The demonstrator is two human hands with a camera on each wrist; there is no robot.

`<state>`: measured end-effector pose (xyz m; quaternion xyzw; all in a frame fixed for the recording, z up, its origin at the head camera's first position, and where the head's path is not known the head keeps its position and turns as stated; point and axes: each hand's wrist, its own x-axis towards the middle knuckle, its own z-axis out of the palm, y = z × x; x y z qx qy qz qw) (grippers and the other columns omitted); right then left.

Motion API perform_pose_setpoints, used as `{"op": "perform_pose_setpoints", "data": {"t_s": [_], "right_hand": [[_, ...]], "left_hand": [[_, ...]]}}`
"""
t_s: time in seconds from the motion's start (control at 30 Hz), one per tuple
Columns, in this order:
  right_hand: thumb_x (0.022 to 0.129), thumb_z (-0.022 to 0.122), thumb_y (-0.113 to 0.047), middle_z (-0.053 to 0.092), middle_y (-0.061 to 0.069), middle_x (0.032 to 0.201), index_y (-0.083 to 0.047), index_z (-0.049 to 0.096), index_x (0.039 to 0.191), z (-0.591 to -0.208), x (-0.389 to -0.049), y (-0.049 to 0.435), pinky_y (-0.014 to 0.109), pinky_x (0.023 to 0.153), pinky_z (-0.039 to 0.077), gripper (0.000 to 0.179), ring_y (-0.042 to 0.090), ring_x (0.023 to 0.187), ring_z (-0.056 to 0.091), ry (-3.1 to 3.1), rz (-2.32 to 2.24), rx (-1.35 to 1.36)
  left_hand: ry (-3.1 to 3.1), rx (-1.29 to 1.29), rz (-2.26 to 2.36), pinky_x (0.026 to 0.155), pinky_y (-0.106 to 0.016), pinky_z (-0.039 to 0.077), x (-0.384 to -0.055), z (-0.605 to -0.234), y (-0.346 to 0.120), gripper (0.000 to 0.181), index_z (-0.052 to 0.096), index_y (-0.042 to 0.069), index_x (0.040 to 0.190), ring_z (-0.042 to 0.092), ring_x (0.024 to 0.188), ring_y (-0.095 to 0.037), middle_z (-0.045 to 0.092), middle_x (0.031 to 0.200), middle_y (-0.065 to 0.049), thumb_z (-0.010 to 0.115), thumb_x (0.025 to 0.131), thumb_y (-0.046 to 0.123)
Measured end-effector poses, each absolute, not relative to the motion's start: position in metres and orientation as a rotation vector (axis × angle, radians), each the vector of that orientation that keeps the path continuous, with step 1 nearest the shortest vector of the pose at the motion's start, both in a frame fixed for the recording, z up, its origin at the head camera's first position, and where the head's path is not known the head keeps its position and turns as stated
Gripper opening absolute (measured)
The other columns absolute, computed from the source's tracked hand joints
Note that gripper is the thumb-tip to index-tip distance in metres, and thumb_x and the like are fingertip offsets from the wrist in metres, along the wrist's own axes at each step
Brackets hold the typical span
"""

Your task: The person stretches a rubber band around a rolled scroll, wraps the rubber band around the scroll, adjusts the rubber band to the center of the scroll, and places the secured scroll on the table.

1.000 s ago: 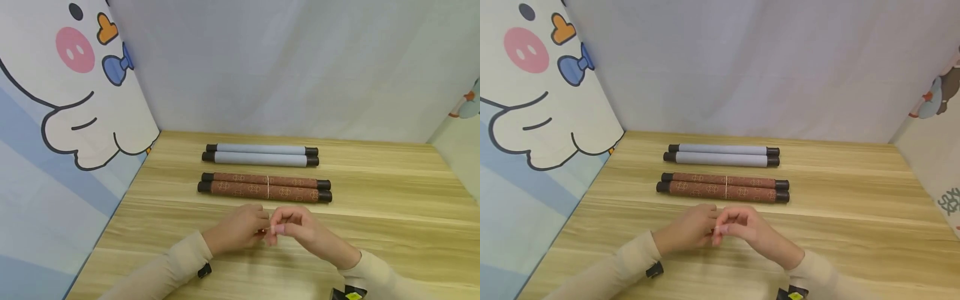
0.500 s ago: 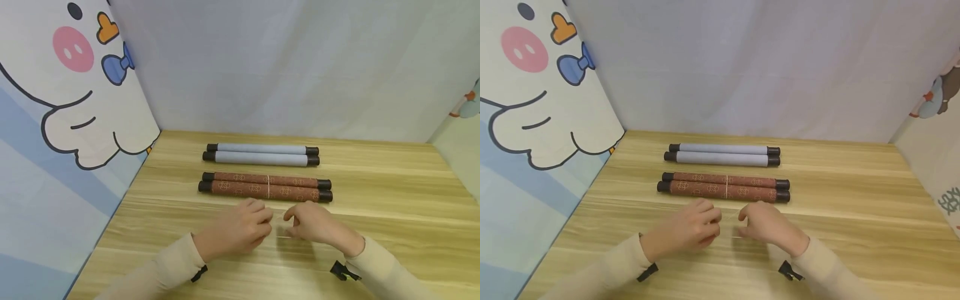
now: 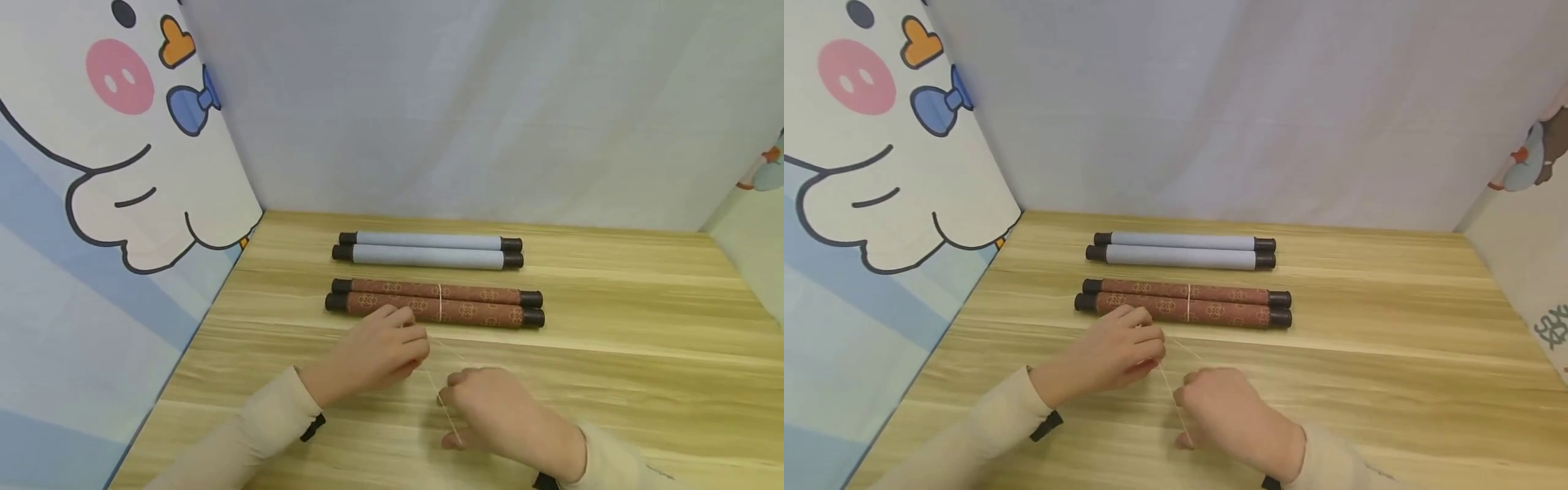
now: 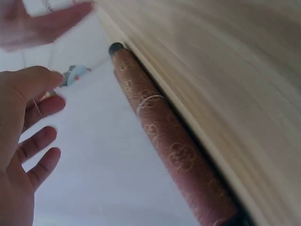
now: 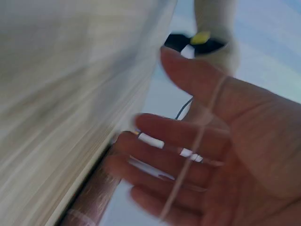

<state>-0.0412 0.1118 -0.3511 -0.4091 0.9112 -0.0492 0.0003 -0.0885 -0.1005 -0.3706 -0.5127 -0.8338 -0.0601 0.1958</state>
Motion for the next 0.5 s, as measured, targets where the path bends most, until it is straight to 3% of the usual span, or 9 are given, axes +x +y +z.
{"op": "perform_pose_setpoints", "data": {"t_s": [0.17,0.27,0.37,0.5], "right_hand": [[0.076,0.083,-0.034,0.069,-0.011,0.096,-0.022,0.073,0.092,-0.348,-0.034,0.101,0.015,0.08,0.052,0.023,0.003,0.088,0.064,2.663,-0.74,-2.045],[0.08,0.082,-0.026,0.071,-0.008,0.103,-0.02,0.074,0.102,-0.349,-0.034,0.099,0.012,0.088,0.051,0.024,0.003,0.094,0.065,2.462,-0.983,-2.187],[0.081,0.08,-0.018,0.072,-0.008,0.098,-0.018,0.074,0.098,-0.354,-0.039,0.1,0.012,0.086,0.052,0.017,0.003,0.091,0.067,2.533,-1.054,-2.11],[0.078,0.081,-0.011,0.073,-0.007,0.092,-0.016,0.072,0.094,-0.36,-0.05,0.11,0.018,0.077,0.056,0.019,0.006,0.083,0.069,2.886,-1.201,-1.557]], "left_hand": [[-2.429,-1.611,-0.417,0.095,-0.024,0.047,-0.094,-0.384,-0.101,0.011,0.065,0.021,0.097,0.057,0.105,-0.009,0.068,0.105,0.01,0.069,0.09,0.028],[-2.485,-1.605,-0.45,0.09,-0.023,0.049,-0.092,-0.388,-0.102,0.007,0.066,0.019,0.093,0.057,0.097,-0.008,0.067,0.099,0.008,0.069,0.091,0.024],[-2.503,-1.563,-0.445,0.081,-0.02,0.049,-0.092,-0.388,-0.105,0.006,0.064,0.019,0.088,0.055,0.086,-0.007,0.063,0.091,0.009,0.07,0.09,0.017],[-2.481,-1.448,-0.592,0.069,-0.015,0.044,-0.093,-0.383,-0.106,0.01,0.062,0.018,0.086,0.054,0.078,-0.006,0.062,0.085,0.009,0.071,0.088,0.014]]}}
